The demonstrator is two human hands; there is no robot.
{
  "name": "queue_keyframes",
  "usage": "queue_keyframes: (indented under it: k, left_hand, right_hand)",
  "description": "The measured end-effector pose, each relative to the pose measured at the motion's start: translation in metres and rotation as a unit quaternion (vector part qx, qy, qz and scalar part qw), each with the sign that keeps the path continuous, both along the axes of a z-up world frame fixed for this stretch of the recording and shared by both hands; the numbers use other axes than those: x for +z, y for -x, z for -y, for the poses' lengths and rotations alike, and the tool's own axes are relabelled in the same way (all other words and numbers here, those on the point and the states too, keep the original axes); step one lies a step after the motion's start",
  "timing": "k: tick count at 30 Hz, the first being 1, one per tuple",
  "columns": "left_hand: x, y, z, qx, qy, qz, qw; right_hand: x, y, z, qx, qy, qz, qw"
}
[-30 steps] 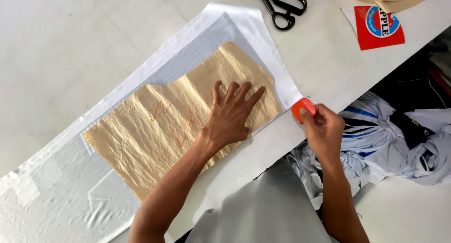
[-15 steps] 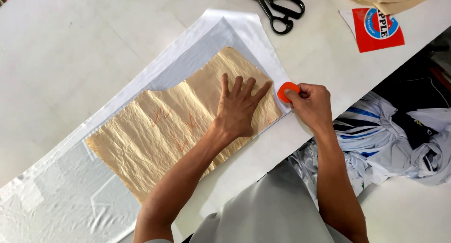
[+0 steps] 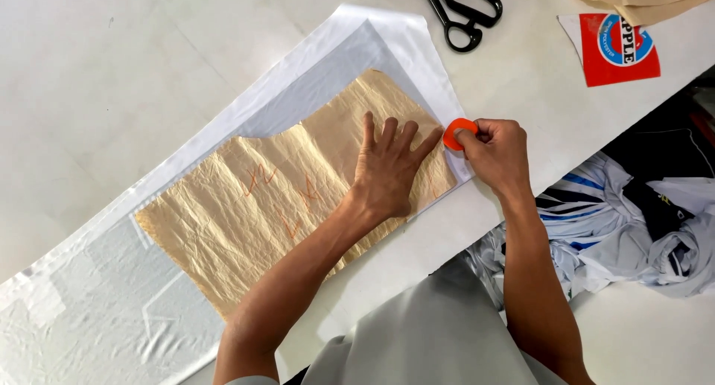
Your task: Aligning fabric on a cutting table, placing a paper pattern, marking the outline, and cutting the fabric with scissors.
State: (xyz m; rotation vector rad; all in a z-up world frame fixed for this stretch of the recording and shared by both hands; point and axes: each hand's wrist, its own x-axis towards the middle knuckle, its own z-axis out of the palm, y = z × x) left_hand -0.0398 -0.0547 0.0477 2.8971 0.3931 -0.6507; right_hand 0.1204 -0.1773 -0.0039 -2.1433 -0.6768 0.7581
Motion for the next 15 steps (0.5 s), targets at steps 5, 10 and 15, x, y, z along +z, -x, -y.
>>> queue_keyframes:
  k: [5,10,15]
  left_hand:
    - [0.001,-0.001,0.000,0.000,0.000,-0.008,1.000]
    - [-0.003,-0.001,0.001,0.002,-0.002,0.001,1.000]
    - [0.000,-0.002,0.001,-0.003,-0.005,-0.011,1.000]
  right_hand:
    - [-0.006,-0.001,-0.004,-0.004,-0.001,0.010,1.000]
    - [-0.005,-0.001,-0.007,0.002,0.001,0.028,1.000]
    - [-0.002,0.001,-0.015,-0.006,0.001,0.047,0.999]
